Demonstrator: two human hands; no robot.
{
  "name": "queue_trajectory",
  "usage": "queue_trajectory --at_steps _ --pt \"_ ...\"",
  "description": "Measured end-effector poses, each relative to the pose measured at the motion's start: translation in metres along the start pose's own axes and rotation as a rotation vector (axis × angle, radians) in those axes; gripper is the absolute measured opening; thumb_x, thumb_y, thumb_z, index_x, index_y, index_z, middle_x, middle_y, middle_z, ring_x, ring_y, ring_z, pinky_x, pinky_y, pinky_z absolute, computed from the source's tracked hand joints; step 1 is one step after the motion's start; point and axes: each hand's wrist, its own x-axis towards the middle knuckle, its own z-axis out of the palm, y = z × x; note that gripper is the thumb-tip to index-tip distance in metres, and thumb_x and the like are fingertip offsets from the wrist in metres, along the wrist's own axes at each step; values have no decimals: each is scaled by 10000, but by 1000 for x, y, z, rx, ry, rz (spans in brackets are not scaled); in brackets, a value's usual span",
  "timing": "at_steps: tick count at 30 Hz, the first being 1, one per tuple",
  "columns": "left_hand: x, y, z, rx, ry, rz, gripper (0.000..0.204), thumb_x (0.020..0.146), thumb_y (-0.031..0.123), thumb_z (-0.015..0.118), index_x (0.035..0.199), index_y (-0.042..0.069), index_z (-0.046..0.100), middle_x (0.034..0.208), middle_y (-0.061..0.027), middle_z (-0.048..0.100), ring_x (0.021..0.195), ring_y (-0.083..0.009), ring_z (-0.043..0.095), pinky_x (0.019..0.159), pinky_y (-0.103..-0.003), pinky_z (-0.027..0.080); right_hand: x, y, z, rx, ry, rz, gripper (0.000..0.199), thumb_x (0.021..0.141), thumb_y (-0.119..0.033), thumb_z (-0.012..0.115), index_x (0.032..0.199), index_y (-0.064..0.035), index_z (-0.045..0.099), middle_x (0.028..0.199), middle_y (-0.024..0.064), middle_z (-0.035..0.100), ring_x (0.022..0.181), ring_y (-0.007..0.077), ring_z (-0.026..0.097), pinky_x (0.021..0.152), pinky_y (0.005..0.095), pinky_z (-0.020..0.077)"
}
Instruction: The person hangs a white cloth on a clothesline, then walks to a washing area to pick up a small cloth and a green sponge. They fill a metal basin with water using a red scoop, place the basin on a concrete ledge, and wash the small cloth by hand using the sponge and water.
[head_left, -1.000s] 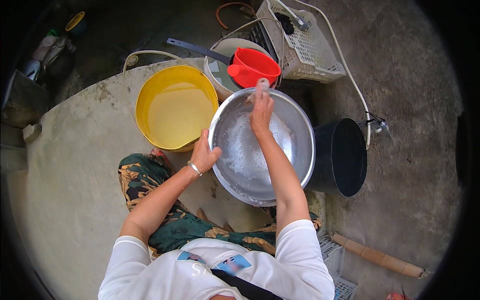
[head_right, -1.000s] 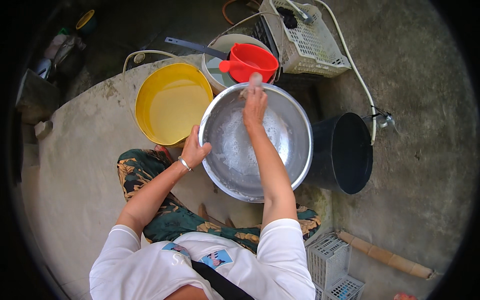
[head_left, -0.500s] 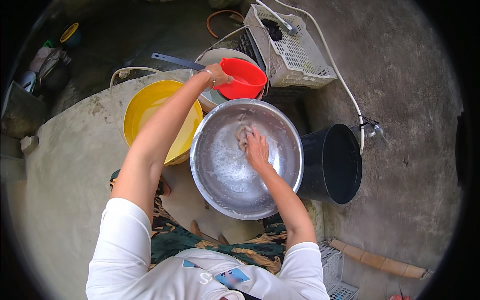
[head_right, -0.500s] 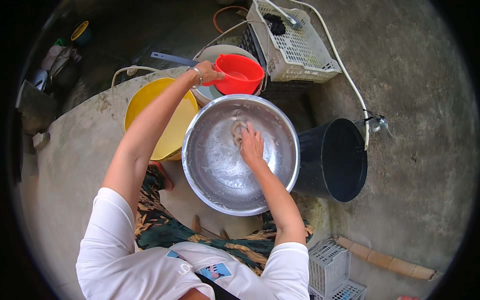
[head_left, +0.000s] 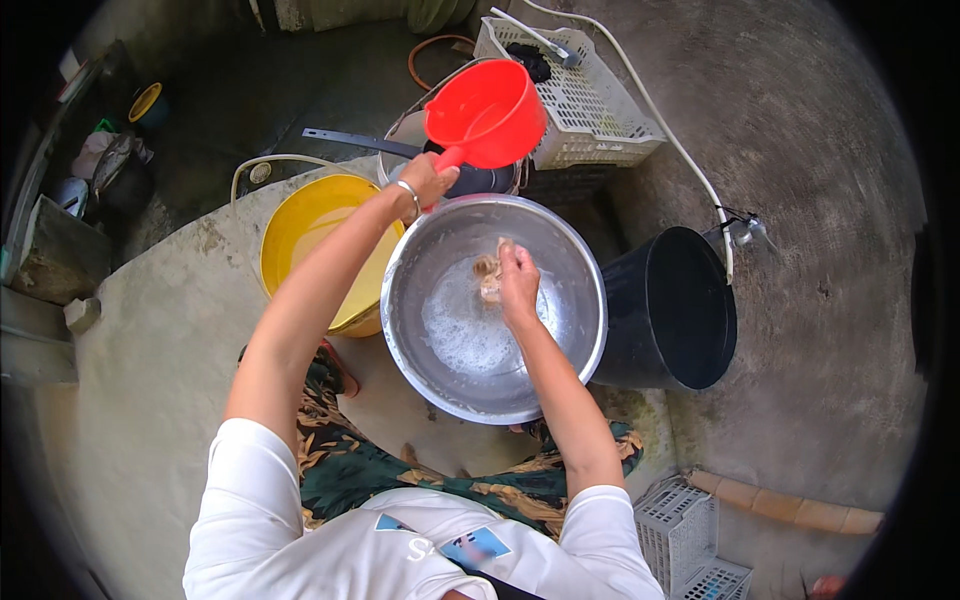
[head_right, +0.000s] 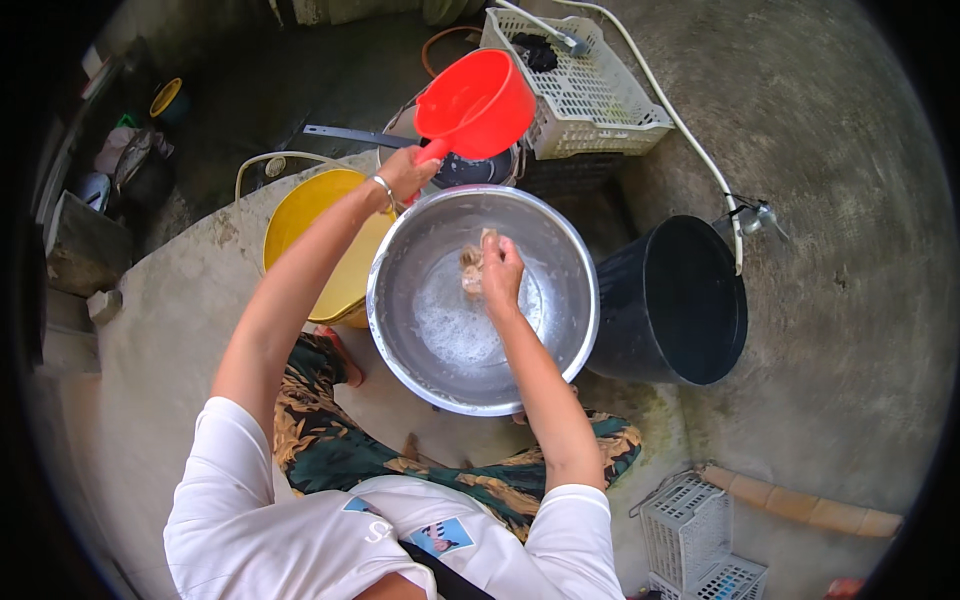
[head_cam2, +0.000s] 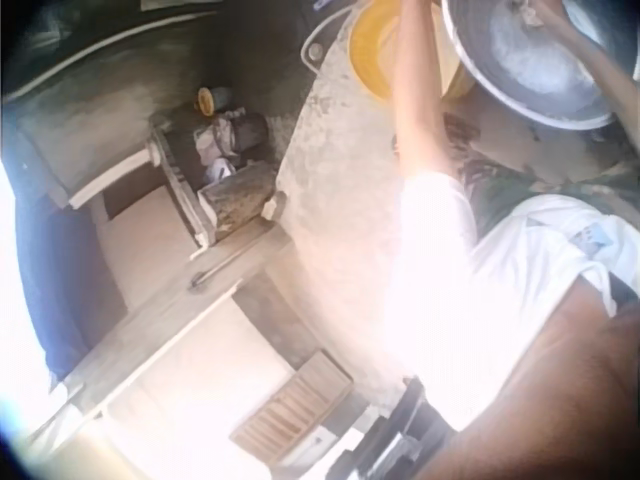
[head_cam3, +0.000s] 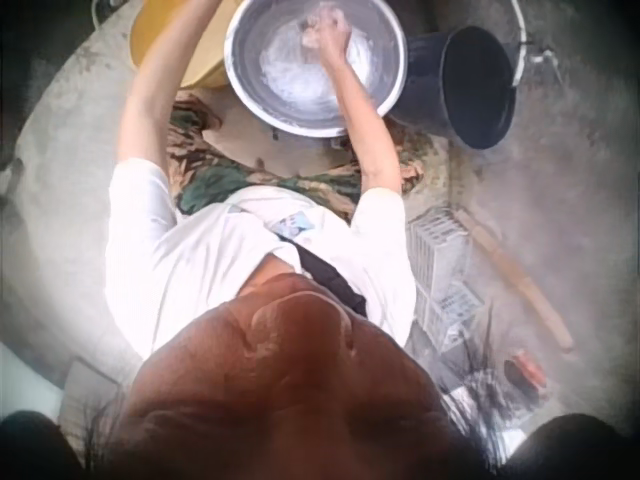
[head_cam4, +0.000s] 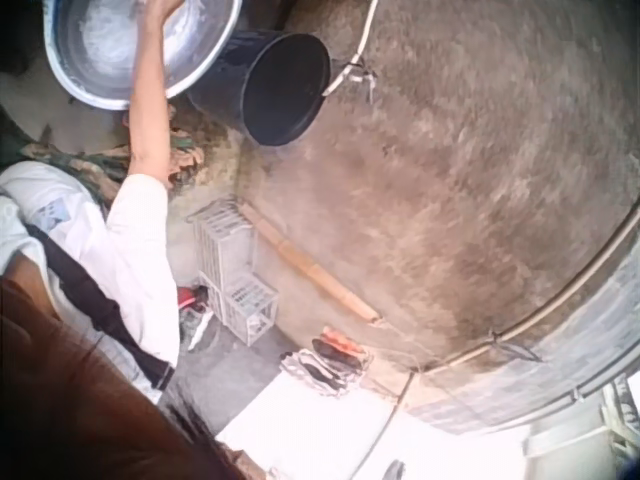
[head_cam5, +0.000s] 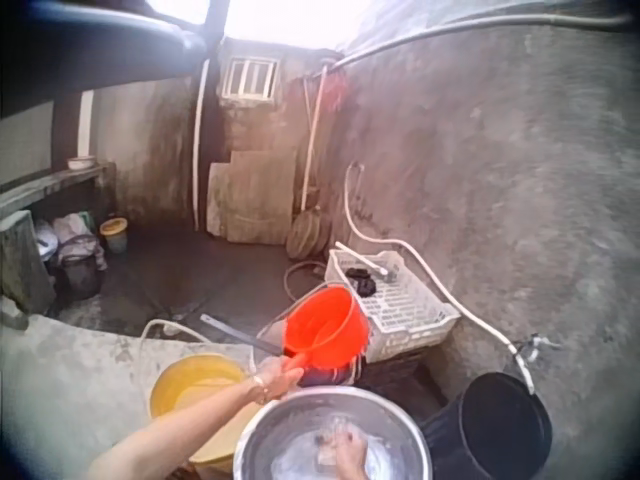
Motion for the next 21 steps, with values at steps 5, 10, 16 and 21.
queue_trajectory --at_steps 5,10,16,21 --pt "-85 -4 62 -136 10 135 403 912 402 420 838 20 528 649 -121 558 495 -239 550 451 -360 433 -33 -41 39 620 38 -112 419 950 -348 371 1138 4 501 1016 64 558 903 155 549 797 292 447" --pt "-155 -8 114 -95 135 166 414 923 376 383 885 -4 543 804 -271 570 820 -449 535 693 -479 404 -44 -17 15 685 -44 -10 328 932 -284 399 1078 -26 539 1006 76 555 900 165 546 779 276 436" --pt "-138 -32 136 -121 15 176 481 941 379 304 878 -15 572 796 -273 585 791 -449 551 679 -459 426 -78 13 18 207 220 -329 332 891 -285 509 1044 5 562 880 80 599 773 190 576 704 305 465" --pt "-151 -41 155 -724 -172 -98 697 914 568 223 839 -9 607 714 -111 617 696 -169 609 582 -307 472 -74 -24 -12 267 -125 -145 272 807 -165 634 1027 -11 591 864 57 611 749 147 571 680 288 469"
